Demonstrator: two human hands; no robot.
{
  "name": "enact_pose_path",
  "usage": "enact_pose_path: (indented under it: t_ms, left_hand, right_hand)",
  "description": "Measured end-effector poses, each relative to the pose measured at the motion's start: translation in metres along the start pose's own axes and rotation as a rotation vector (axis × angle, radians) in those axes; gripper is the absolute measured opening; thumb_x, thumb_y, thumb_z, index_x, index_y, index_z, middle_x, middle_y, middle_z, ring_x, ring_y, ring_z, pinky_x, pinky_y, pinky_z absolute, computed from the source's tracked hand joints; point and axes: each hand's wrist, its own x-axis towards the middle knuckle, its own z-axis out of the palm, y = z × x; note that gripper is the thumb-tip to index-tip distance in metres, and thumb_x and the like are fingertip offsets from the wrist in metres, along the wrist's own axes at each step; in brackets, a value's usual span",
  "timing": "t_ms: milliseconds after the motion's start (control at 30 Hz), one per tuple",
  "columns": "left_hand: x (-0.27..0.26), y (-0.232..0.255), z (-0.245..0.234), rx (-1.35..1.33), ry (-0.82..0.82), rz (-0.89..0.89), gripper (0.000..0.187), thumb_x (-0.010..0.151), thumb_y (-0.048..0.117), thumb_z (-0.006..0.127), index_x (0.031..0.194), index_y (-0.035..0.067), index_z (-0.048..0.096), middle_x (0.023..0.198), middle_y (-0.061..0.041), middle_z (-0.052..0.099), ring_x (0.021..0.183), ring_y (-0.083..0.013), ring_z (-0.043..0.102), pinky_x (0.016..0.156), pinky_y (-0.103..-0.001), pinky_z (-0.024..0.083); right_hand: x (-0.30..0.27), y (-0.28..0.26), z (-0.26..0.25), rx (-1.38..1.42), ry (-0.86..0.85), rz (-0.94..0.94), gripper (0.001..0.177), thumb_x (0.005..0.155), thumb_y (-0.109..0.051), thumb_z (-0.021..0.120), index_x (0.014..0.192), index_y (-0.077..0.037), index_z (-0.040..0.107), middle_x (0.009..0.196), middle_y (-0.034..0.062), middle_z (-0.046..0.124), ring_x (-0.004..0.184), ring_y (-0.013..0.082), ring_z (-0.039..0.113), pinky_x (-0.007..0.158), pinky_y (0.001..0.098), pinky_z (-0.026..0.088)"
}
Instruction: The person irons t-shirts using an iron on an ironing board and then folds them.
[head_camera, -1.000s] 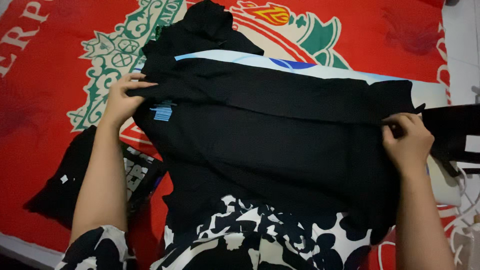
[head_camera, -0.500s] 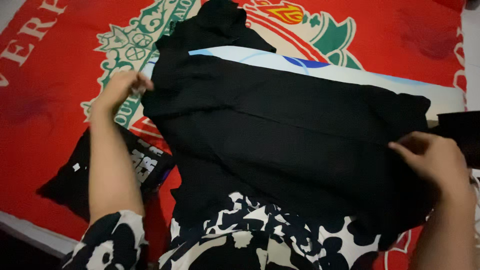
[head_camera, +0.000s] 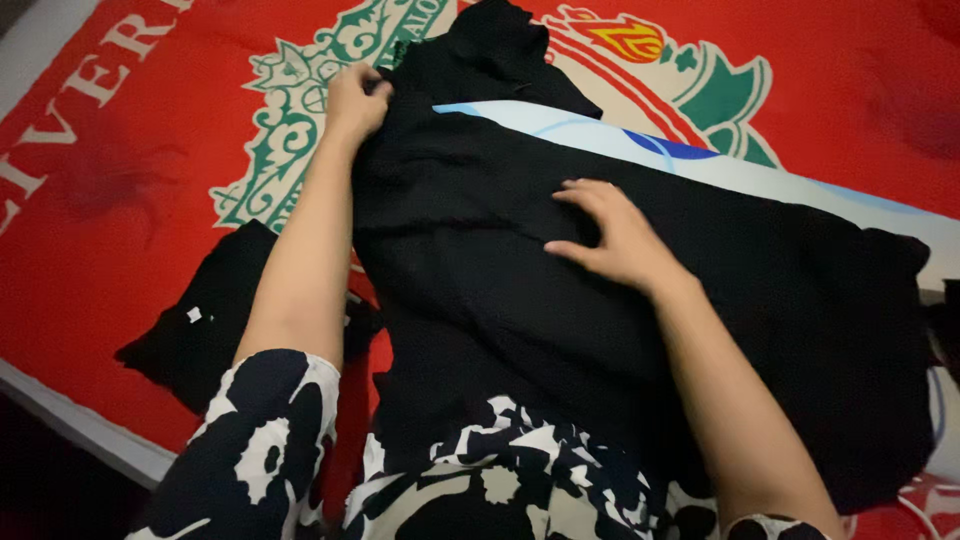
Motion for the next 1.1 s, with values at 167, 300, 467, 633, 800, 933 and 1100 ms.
enact_pose_path:
  t_ms: [167,300,467,633,800,933,1100]
  left_hand:
    - [-0.009,-0.005,-0.029,-0.033,0.095,0.047,0.026,0.085,0.023,0.082,0.1,0.004,0.072,0.095,-0.012,0.074,0.088,-0.0314,0.07,0.08,-0.044,0.054]
    - [-0.041,0.012,-0.06,0.068,0.201,0.389,0.026,0.083,0.02,0.085,0.097,0.002,0.07,0.096,-0.016,0.069,0.09,-0.0353,0.065,0.08,-0.046,0.053]
    - [-0.114,0.056,-0.112,-0.027,-0.341,-0.086,0.038,0.093,0.043,0.076,0.109,0.009,0.075,0.11,-0.011,0.071,0.102,-0.0244,0.067,0.091,-0.038,0.054]
    - [-0.176,0.081,-0.14,0.062,-0.466,0.03,0.087,0.061,0.048,0.1,0.128,0.007,0.062,0.133,-0.015,0.052,0.125,-0.031,0.048,0.099,-0.046,0.044]
    - [-0.202,0.1,-0.15,-0.113,-0.359,0.076,0.113,0.055,0.03,0.085,0.156,0.023,0.037,0.136,-0.011,0.048,0.13,-0.0319,0.047,0.109,-0.045,0.043]
    - [-0.215,0.106,-0.153,0.016,-0.316,0.308,0.09,0.052,0.008,0.074,0.14,0.021,0.062,0.141,-0.017,0.045,0.133,-0.0394,0.038,0.111,-0.053,0.035]
    - [-0.219,0.104,-0.162,-0.073,-0.116,0.428,0.019,0.067,0.007,0.077,0.085,0.013,0.077,0.145,-0.01,0.054,0.145,-0.0342,0.039,0.122,-0.055,0.03]
  right_hand:
    - [0.023,-0.025,0.021,-0.171,-0.034,0.006,0.069,0.076,-0.05,0.085,0.13,-0.01,0.067,0.139,0.0167,0.057,0.137,0.0352,0.046,0.116,0.0548,0.027]
    - [0.047,-0.035,0.029,-0.113,-0.112,0.119,0.07,0.076,-0.056,0.085,0.127,-0.011,0.07,0.126,0.0157,0.059,0.126,0.032,0.05,0.112,0.0485,0.033]
    - [0.081,-0.036,0.067,-0.038,-0.125,0.12,0.068,0.074,-0.055,0.086,0.122,-0.01,0.071,0.122,0.0111,0.062,0.123,0.03,0.051,0.107,0.0445,0.039]
    - [0.092,-0.048,0.092,0.198,-0.125,0.146,0.045,0.077,-0.036,0.087,0.113,-0.012,0.072,0.116,0.0075,0.066,0.115,0.0282,0.056,0.103,0.0417,0.044]
    - [0.064,-0.066,0.075,0.463,-0.075,-0.298,0.021,0.074,0.01,0.064,0.087,-0.006,0.061,0.122,0.0092,0.074,0.124,0.0269,0.067,0.104,0.0413,0.052]
    - [0.038,-0.068,0.06,0.364,-0.162,-0.281,0.022,0.07,0.013,0.06,0.082,-0.005,0.06,0.122,0.0123,0.074,0.132,0.0296,0.061,0.111,0.046,0.047]
    - [0.026,-0.069,0.052,0.559,-0.136,-0.044,0.021,0.08,0.011,0.056,0.088,-0.008,0.058,0.119,0.0097,0.075,0.127,0.0255,0.067,0.114,0.0449,0.05]
